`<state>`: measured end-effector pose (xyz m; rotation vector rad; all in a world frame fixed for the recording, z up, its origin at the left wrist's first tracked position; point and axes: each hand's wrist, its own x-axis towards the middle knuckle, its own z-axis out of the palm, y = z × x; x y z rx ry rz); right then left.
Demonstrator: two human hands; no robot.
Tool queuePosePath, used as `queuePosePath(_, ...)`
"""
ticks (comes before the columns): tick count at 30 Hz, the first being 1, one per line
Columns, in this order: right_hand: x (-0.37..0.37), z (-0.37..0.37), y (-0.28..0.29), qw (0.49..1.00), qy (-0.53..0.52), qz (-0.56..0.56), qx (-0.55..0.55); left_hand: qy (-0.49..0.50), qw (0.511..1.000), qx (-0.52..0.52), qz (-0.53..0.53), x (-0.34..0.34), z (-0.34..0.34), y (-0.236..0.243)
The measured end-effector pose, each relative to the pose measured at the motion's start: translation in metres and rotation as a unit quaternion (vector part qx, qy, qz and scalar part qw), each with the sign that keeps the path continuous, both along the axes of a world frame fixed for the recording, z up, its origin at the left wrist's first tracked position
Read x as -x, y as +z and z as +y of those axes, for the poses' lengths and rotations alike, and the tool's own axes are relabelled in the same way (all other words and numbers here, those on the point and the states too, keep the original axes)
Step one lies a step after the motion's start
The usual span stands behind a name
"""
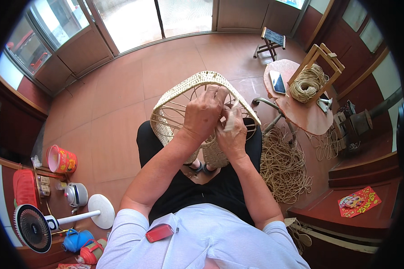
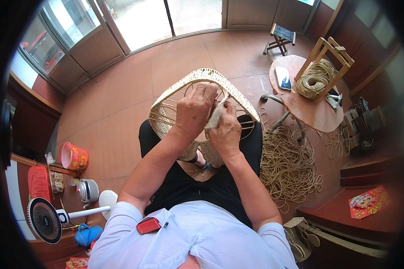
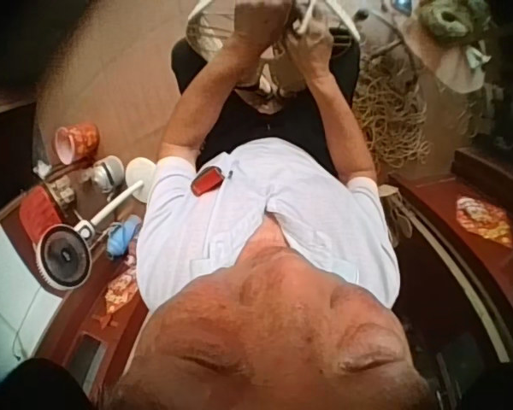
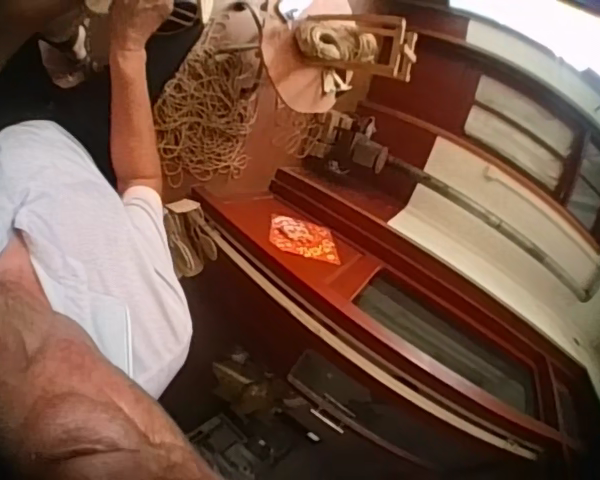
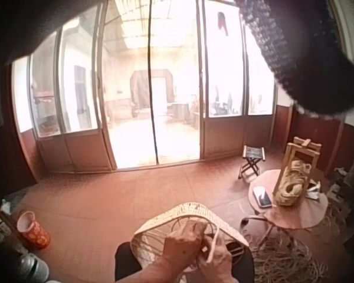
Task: Weave thin strips of material around a circular frame to create a basket.
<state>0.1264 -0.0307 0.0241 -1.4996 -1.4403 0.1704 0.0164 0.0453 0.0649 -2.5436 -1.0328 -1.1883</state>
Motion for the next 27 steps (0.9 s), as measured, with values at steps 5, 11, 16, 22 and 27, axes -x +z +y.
queuePosePath(5, 0.003, 0.002, -0.006, 0.999, -0.023, 0.008, 0.027, 0.009, 0.997, 0.063, 0.033, -0.002, 0.005, -0.004)
queuePosePath(11, 0.005, 0.000, -0.003, 0.999, -0.025, 0.030, 0.037, -0.078, 0.996, 0.035, -0.034, 0.010, 0.009, -0.016)
queuePosePath(16, 0.014, -0.006, 0.005, 0.998, -0.049, 0.033, 0.015, -0.028, 0.989, 0.079, -0.118, 0.033, -0.003, -0.023)
queuePosePath(22, 0.018, 0.003, 0.001, 0.963, -0.080, -0.217, -0.138, 0.027, 0.991, 0.088, -0.101, 0.076, 0.001, -0.020)
queuePosePath(27, 0.024, 0.009, -0.002, 0.959, -0.051, -0.266, -0.081, 0.063, 0.962, 0.174, -0.203, 0.092, -0.004, 0.002)
